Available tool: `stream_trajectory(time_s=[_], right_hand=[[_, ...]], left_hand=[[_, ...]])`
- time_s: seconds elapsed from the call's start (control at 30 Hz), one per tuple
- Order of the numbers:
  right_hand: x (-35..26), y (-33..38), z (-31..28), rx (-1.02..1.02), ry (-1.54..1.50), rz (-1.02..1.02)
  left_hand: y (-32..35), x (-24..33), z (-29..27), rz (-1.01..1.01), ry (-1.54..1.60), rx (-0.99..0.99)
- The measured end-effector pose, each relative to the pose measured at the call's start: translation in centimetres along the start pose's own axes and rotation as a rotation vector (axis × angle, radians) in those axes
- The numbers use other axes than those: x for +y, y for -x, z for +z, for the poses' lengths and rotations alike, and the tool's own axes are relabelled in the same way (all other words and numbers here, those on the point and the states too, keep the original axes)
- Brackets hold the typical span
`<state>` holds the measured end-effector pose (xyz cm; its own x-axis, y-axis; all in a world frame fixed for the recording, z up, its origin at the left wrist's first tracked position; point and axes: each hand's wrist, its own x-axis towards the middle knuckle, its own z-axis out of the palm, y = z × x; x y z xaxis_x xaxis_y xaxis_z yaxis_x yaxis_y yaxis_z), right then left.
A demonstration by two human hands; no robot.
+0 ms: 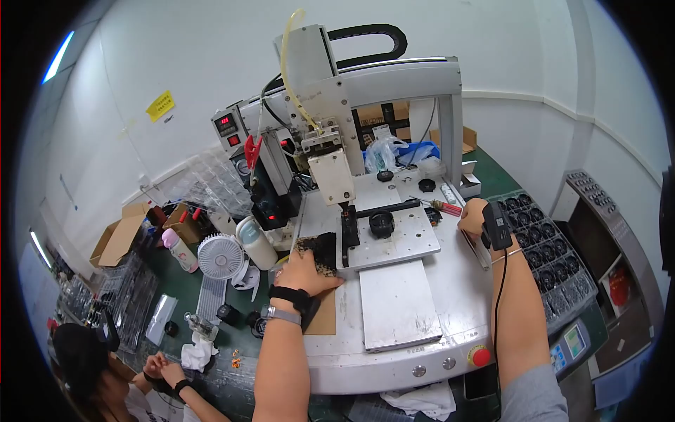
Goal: The person places a watch case into a machine jig, presses a button to operate the machine, and then removes the case to manually fit a small orange ring onto it. They return the case to the machine for a second cycle before placing the finished component into a plastic tray.
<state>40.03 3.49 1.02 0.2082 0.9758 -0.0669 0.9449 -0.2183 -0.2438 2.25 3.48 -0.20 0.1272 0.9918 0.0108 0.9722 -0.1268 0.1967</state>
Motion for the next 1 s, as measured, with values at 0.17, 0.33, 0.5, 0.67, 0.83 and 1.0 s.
stream_trajectory(time_s=[0.17, 0.33, 0.5, 0.67, 0.83, 1.0], right_hand=[[2.3, -2.1, 1.0, -0.005, -0.098, 0.096], [2.8, -1.8, 1.3, -0.010, 0.013, 0.130], [1.5, -1.7, 0.6, -0.029, 0.026, 0.121], [2.3, -1.5, 0.4, -0.013, -0.086, 0.117], [0.0, -0.3, 0.0, 0.022, -0.072, 0.155], [0.1, -1.1, 1.3, 0.197, 0.077, 0.027]], left_hand=[[-0.1, 0.3, 0.0, 0.002, -0.002, -0.015], [0.0, 0.1, -0.1, 0.002, 0.012, -0.018], [0.0, -0.2, 0.1, 0.015, 0.002, -0.005], [0.0, 0.3, 0.2, -0.040, 0.061, 0.059], [0.3, 0.2, 1.2, 0.035, -0.007, 0.185], [0.6, 1.3, 1.5, 0.172, -0.097, 0.292]])
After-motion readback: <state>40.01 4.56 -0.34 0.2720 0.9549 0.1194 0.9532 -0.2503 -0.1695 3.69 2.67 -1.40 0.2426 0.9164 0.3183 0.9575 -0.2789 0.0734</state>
